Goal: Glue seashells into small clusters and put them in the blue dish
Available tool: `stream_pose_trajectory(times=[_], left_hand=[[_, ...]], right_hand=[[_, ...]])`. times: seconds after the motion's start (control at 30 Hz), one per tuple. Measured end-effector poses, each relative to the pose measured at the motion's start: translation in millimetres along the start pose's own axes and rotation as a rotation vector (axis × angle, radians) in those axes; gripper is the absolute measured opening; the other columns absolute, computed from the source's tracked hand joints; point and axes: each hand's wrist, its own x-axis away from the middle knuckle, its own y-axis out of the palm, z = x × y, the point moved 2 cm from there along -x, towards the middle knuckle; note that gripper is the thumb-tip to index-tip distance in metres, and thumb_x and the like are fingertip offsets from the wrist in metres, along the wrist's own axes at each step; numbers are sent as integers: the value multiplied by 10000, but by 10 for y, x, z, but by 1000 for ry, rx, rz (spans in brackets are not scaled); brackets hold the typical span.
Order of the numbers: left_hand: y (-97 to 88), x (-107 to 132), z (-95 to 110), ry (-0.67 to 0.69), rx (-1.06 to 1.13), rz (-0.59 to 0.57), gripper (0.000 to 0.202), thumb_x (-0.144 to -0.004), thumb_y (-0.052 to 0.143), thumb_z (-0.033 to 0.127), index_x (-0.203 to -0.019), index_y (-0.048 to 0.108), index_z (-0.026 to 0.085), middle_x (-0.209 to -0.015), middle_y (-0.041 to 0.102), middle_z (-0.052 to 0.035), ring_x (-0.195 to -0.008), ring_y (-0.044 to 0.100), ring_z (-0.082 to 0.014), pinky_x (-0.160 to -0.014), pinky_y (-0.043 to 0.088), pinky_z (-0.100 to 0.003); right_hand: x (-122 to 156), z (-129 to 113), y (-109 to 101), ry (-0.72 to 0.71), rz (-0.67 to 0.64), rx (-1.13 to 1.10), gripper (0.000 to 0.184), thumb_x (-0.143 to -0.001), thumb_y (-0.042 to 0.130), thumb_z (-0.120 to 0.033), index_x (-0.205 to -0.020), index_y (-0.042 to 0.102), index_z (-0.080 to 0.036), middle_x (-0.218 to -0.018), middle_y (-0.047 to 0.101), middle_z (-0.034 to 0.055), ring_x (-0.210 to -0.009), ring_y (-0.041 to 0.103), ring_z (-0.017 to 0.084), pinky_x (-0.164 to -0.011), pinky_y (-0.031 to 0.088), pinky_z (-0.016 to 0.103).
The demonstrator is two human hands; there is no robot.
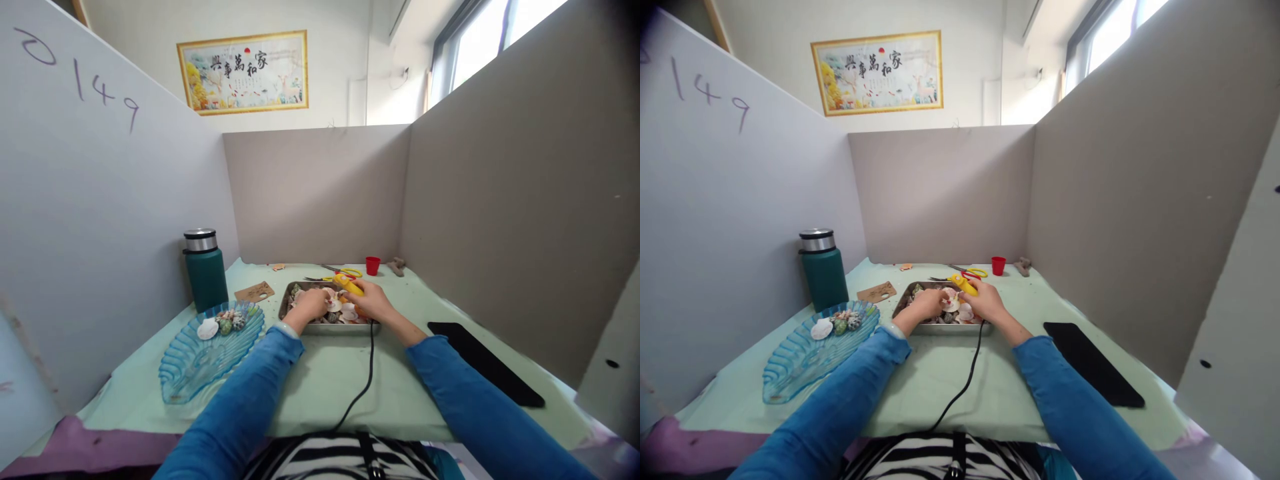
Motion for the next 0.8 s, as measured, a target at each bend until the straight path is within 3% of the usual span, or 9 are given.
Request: stream_pose_trajectory(times=[0.1,0.23,0.33,0.47,0.6,0.8], left_hand=[[10,4,-49,-41,93,52,407,-823,564,169,-1222,645,193,-1202,703,-137,-1135,651,-260,-935,482,-343],[29,-4,-97,-66,219,135,385,-827,580,153,-1209,598,192,-1196,699,-116,-1114,653,-227,-917,483,-305],[14,-16,-115,-105,324,213,302,-844,596,172,-1145,591,186,-1123,714,-102,-1057,663,-204,-895,489,-293],[-26,-28,-119,-125,546,285,242,-838,618,168,-1079,592,181,-1005,725,-59,-905,678,-157,-790,509,-249],[-22,-44,-111,-117,773,297,312,-827,603,110,-1129,570,177,-905,709,-19,-684,648,-103,-652,509,-213],[10,-28,-54,-29,1016,277,296,-824,605,109,-1114,575,161,-849,685,-21,-620,622,-88,-608,518,-208]], right_hand=[[-8,6,-9,19,7,-88,286,-776,641,-386,-960,713,-180,-858,729,56,-786,652,225,-684,467,308],[-5,-2,1,116,-30,-449,289,-761,626,-430,-902,626,-177,-655,626,-3,-521,538,146,-498,431,269],[14,-47,-3,161,-6,-653,331,-691,690,-415,-905,575,-191,-572,540,-59,-458,469,113,-453,405,247],[45,-104,-34,166,74,-689,377,-643,733,-433,-883,577,-188,-552,498,-74,-456,440,104,-434,376,239],[61,-106,-45,168,128,-651,339,-693,703,-475,-841,585,-194,-563,504,-60,-473,454,106,-453,393,243],[67,-136,6,164,33,-686,375,-652,725,-478,-872,581,-211,-672,582,-21,-577,556,147,-486,443,257]])
